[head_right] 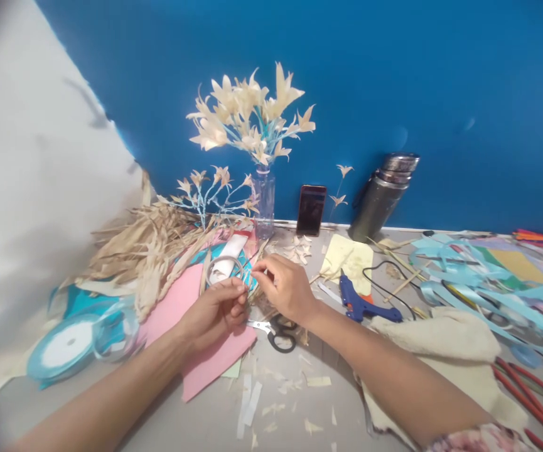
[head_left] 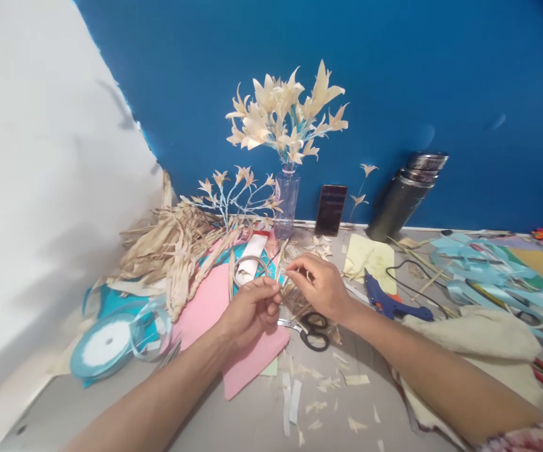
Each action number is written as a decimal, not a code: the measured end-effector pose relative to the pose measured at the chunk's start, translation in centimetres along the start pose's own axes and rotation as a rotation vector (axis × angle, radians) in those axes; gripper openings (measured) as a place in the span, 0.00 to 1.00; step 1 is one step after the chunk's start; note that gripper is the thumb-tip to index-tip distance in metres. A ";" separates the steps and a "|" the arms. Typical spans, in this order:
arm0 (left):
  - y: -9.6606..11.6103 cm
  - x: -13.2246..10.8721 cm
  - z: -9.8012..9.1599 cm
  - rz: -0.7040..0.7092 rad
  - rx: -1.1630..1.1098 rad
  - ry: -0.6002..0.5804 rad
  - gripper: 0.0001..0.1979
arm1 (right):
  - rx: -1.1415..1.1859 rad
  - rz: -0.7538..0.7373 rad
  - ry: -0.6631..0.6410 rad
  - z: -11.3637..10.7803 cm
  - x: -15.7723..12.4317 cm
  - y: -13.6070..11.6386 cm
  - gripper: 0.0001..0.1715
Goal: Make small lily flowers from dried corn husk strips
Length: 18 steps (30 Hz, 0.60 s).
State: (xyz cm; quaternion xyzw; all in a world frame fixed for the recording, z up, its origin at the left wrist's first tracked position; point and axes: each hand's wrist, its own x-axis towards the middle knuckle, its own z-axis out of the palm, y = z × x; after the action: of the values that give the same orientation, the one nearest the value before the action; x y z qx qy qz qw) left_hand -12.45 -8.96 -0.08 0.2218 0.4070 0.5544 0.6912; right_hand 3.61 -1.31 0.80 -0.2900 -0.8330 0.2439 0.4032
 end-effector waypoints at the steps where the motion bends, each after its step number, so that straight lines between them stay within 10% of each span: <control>1: 0.1 0.0 0.0 0.009 0.019 -0.002 0.09 | 0.064 0.078 0.001 -0.1 0.2 0.0 0.07; 10: 0.7 0.1 -0.2 0.116 0.147 0.028 0.22 | 0.275 0.259 -0.177 -0.3 0.7 -0.1 0.13; 18: 0.5 -0.2 -0.4 0.079 0.367 0.048 0.13 | 0.231 0.204 -0.126 -0.4 1.1 -0.8 0.11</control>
State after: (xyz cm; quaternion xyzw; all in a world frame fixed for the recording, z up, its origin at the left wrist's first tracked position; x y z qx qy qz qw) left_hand -13.14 -9.05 0.14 0.3466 0.5088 0.5026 0.6070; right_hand 3.13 -1.09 2.07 -0.3090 -0.7890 0.3956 0.3541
